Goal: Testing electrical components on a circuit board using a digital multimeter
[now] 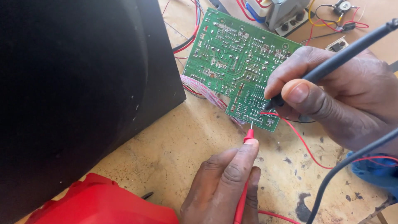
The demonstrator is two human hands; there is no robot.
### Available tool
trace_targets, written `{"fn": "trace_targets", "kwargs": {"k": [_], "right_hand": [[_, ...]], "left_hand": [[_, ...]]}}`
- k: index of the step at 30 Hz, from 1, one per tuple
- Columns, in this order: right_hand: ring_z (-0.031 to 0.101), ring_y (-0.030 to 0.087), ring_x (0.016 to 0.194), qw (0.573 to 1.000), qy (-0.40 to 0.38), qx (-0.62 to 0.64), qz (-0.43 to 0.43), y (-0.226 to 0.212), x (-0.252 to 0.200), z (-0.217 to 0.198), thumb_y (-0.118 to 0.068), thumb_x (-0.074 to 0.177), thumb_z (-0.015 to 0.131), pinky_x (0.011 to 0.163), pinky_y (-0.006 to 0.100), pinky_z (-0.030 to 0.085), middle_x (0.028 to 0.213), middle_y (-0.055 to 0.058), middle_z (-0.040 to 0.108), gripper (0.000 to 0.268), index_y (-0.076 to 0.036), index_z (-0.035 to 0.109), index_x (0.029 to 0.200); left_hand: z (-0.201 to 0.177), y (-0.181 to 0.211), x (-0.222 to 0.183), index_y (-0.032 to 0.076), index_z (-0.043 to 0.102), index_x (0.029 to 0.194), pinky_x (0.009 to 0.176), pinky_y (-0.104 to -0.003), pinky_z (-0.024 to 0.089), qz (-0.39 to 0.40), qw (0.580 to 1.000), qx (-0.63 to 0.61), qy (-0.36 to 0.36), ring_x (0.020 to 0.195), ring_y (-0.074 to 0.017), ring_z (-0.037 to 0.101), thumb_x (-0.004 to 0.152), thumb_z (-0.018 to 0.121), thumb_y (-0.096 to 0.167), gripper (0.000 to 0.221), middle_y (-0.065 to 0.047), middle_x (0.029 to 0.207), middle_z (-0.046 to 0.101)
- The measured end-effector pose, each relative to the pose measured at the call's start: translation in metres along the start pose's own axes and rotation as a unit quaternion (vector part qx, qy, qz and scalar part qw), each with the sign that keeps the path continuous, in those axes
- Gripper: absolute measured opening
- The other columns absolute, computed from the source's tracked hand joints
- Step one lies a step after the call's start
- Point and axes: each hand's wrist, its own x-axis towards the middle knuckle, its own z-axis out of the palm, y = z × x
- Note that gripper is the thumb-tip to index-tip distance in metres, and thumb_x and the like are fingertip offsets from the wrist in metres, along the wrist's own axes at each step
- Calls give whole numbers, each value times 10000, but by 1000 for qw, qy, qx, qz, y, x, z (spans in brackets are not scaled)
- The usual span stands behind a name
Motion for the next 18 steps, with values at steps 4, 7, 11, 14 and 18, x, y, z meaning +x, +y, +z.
{"fn": "trace_targets", "kwargs": {"k": [4,7,11,14,18], "right_hand": [[655,133,618,1000,-14,-4,-24,1,3,0,-330,964,483,542,205,492,812,70,672,384,-18,696,1034],[634,128,618,999,-24,29,-20,1,4,0,-306,954,515,524,199,482,794,81,672,360,-7,691,1049],[685,113,694,998,-39,36,-17,-4,6,2,-267,965,523,543,183,526,828,66,663,327,-1,695,1046],[682,108,710,998,-49,9,-29,-7,9,2,-284,968,503,570,187,545,842,54,675,338,-18,703,1029],[648,109,661,998,-44,-33,-34,-10,8,7,-289,970,513,566,216,490,790,33,692,322,-41,716,1001]], "left_hand": [[0,-4,-1,217,742,1181,752,-207,593,2,1000,11,0,814,-97,748,929,688,173,261,50,1041,749],[0,-4,0,221,738,1192,754,-202,595,4,1000,13,-1,816,-98,750,934,686,172,268,48,1046,744],[-2,-6,1,220,736,1189,757,-209,601,4,1000,6,3,820,-101,757,931,691,167,267,45,1054,751],[-3,-5,2,207,743,1169,739,-200,602,0,1000,-6,17,792,-95,751,924,685,143,259,34,1030,754],[-4,-6,0,215,738,1165,714,-200,607,-3,1000,-10,25,770,-82,749,916,691,133,267,43,1020,759]]}}
